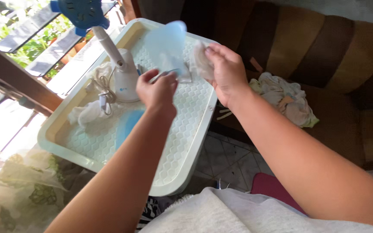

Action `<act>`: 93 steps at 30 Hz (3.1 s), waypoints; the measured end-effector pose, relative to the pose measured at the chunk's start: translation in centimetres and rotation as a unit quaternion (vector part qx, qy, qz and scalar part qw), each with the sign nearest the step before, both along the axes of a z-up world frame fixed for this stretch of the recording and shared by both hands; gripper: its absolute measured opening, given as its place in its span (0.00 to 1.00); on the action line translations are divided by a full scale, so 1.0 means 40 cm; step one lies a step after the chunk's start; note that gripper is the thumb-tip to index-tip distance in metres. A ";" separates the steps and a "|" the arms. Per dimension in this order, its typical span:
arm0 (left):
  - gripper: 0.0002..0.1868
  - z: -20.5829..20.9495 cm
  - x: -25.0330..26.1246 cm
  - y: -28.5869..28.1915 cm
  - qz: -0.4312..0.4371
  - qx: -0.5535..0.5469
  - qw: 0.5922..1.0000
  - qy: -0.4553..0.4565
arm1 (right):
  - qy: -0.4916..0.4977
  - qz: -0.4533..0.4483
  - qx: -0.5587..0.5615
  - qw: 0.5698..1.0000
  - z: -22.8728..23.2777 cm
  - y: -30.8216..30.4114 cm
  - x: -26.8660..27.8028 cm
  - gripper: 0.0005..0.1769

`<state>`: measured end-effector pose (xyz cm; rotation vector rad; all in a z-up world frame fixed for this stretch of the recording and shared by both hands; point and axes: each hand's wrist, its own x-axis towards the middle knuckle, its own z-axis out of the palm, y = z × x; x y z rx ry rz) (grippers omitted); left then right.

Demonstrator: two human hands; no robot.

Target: The person wipes a translucent blue plastic fan blade with a white cloth over a white basin. The person repeatedly rubs the blade's surface and edges with the cloth while holding the blade in one hand.

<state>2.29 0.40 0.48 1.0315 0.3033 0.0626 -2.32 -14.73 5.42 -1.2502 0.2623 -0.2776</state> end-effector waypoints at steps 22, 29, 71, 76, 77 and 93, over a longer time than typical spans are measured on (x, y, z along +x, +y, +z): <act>0.05 0.222 -0.164 -0.121 -0.038 0.238 0.953 -0.181 | -0.118 -0.098 -0.044 0.987 0.109 -0.031 -0.047 0.06; 0.03 0.234 -0.154 -0.109 -0.083 0.295 0.926 -0.222 | -0.128 -0.059 -0.053 0.988 0.128 -0.099 -0.033 0.04; 0.23 0.225 -0.061 -0.195 0.003 0.220 0.964 -0.151 | -0.102 -0.070 0.090 0.988 0.139 -0.064 -0.101 0.10; 0.22 0.274 -0.032 -0.102 -0.223 0.298 0.924 -0.083 | -0.093 -0.016 -0.057 0.994 0.145 -0.121 -0.121 0.13; 0.21 0.284 -0.027 -0.084 -0.253 0.316 0.911 -0.074 | -0.115 0.009 -0.096 0.989 0.150 -0.132 -0.125 0.14; 0.20 0.355 -0.028 -0.056 -0.361 0.444 0.818 -0.064 | -0.113 -0.056 -0.221 0.967 0.171 -0.137 -0.124 0.08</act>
